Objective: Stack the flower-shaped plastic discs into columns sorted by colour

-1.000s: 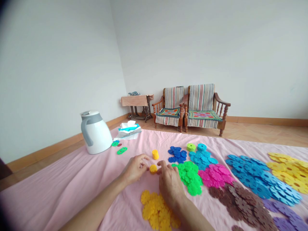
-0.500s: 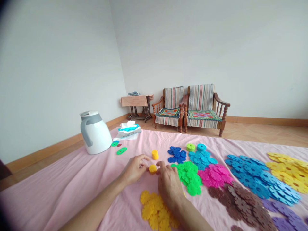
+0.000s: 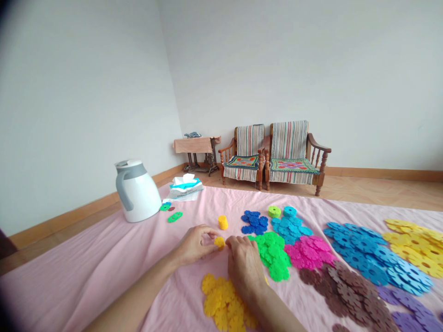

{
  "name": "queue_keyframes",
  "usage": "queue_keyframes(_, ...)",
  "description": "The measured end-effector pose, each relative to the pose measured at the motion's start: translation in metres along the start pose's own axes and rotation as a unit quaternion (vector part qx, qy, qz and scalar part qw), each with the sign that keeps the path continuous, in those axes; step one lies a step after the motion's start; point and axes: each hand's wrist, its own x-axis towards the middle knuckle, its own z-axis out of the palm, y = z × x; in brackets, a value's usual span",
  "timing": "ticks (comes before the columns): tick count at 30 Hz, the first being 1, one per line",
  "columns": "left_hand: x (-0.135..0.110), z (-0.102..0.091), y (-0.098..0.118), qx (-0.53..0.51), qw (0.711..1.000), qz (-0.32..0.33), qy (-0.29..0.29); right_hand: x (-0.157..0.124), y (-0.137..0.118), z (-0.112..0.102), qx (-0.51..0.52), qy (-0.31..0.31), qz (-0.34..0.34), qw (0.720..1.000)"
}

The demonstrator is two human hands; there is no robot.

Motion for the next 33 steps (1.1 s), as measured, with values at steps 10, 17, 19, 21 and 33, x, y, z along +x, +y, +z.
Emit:
queue_keyframes(10, 0.0, 0.006, 0.0, 0.0, 1.0, 0.003, 0.005, -0.001, 0.0, 0.0, -0.008, 0.001, 0.0, 1.0)
queue_keyframes(17, 0.0, 0.005, 0.003, 0.013, 1.0, -0.017, -0.007, -0.001, -0.001, 0.001, 0.003, 0.008, 0.001, 1.0)
queue_keyframes(19, 0.0, 0.004, 0.002, 0.016, 1.0, -0.022, 0.002, -0.001, 0.0, 0.001, 0.007, 0.01, 0.002, 1.0)
queue_keyframes(21, 0.001, 0.002, 0.003, 0.022, 0.999, -0.031, 0.024, 0.001, 0.002, 0.0, 0.013, 0.013, 0.002, 1.0)
queue_keyframes(33, -0.013, -0.032, 0.014, -0.041, 0.951, 0.037, -0.303, -0.03, 0.006, -0.026, 0.039, 0.069, 0.002, 0.997)
